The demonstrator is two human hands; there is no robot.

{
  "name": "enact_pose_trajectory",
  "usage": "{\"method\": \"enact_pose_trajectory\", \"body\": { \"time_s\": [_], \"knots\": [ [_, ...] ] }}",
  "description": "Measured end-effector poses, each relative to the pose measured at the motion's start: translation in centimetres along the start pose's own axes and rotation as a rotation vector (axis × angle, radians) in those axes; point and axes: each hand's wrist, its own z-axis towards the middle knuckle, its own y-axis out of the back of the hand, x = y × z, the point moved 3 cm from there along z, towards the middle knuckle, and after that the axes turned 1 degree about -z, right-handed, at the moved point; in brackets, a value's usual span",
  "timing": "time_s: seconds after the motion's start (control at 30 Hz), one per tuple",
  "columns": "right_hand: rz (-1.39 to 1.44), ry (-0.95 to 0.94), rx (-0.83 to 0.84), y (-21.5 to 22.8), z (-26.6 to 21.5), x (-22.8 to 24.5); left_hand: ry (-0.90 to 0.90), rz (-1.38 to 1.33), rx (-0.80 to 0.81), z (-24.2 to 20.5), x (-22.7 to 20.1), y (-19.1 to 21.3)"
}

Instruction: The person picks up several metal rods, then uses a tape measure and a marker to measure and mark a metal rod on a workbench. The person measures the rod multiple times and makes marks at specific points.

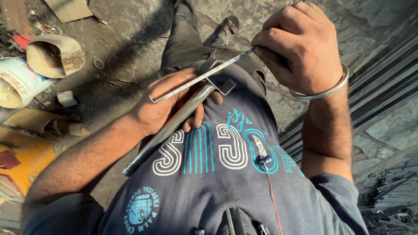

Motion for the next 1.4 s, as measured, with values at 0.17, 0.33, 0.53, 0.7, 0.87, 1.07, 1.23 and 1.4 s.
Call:
{"method": "enact_pose_trajectory", "body": {
  "time_s": [0.17,0.33,0.53,0.7,0.87,1.07,1.23,1.4],
  "knots": [
    [-0.016,0.042,0.013,-0.2,1.5,0.3,0.023,-0.082,0.054,-0.2,-0.3,0.2],
    [0.193,-0.212,-0.02,-1.2,0.2,-1.0,-0.021,-0.047,0.012,0.8,-0.5,2.4],
    [0.347,-0.485,-0.053,-6.3,-2.7,-2.0,-0.248,0.536,-0.334,3.1,-4.4,6.7],
    [0.305,-0.681,-0.162,-7.8,-5.4,-2.2,-0.401,1.094,-0.264,7.5,-8.3,5.5],
    [0.326,-1.056,-0.371,-6.0,-7.3,-1.3,-0.436,1.442,-0.119,14.4,-11.1,1.3],
    [0.122,-1.307,-0.568,-5.0,-12.4,-0.9,-0.528,1.752,0.244,22.6,-13.3,-6.6],
    [0.164,-1.76,-0.73,-13.1,-23.5,-4.2,-0.422,1.972,0.41,29.9,-12.8,-13.2],
    [0.265,-2.075,-0.487,-47.7,-48.2,0.1,-0.313,2.135,0.47,38.0,-9.8,-18.5]
  ]
}}
